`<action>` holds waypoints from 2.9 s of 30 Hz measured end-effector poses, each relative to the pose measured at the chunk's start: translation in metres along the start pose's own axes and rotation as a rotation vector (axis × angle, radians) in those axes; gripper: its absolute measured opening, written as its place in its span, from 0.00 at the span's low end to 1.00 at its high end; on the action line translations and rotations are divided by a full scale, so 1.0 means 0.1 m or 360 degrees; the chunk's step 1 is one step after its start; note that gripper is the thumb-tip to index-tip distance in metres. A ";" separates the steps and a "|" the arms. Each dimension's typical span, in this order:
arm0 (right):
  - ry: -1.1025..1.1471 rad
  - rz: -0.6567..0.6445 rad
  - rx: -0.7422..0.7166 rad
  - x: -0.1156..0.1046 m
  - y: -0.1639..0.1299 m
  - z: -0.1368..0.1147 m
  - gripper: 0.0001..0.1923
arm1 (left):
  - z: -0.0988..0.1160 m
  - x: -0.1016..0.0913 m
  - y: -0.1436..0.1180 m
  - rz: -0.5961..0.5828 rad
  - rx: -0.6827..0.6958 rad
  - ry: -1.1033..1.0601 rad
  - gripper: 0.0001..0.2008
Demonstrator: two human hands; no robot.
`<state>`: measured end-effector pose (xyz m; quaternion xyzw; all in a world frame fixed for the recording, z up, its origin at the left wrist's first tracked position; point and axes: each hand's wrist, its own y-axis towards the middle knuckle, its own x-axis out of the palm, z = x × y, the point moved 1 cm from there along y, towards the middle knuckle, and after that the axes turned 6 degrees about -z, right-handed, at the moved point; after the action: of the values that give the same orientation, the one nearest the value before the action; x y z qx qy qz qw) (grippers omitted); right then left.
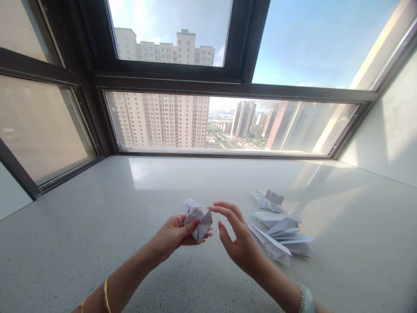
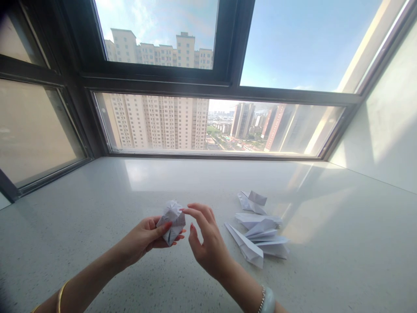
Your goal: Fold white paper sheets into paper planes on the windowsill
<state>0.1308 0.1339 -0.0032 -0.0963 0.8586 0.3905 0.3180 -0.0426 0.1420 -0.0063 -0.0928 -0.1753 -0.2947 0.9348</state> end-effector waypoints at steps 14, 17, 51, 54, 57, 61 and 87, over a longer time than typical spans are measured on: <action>0.0886 0.0062 0.0610 0.04 0.06 0.07 0.13 | -0.08 0.10 -0.01 0.0013 0.0174 0.0460 0.24; 0.1048 0.0121 0.0656 0.03 0.07 0.07 0.13 | -0.07 0.11 -0.02 0.0120 0.0294 0.0509 0.25; 0.0925 -0.0073 0.0649 0.08 0.05 0.06 0.16 | 0.02 0.11 -0.02 0.0450 0.0251 0.0282 0.15; 0.0991 -0.0218 0.0792 0.11 0.04 0.06 0.15 | -0.01 0.11 -0.01 0.0354 0.0159 0.0263 0.16; 0.1089 -0.0220 0.0894 0.11 0.03 0.06 0.14 | -0.03 0.11 0.00 0.0264 0.0100 0.0281 0.16; 0.1160 -0.0215 0.0925 0.09 0.04 0.07 0.15 | -0.05 0.09 0.01 0.0189 0.0048 0.0341 0.15; -0.0242 -0.0004 -0.0619 -0.06 -0.06 -0.02 0.15 | 0.06 0.06 -0.07 -0.0387 -0.0052 0.0056 0.23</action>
<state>0.1367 0.1281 -0.0020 -0.1272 0.7404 0.5548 0.3577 -0.0442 0.1352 0.0021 -0.0809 -0.1639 -0.4103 0.8934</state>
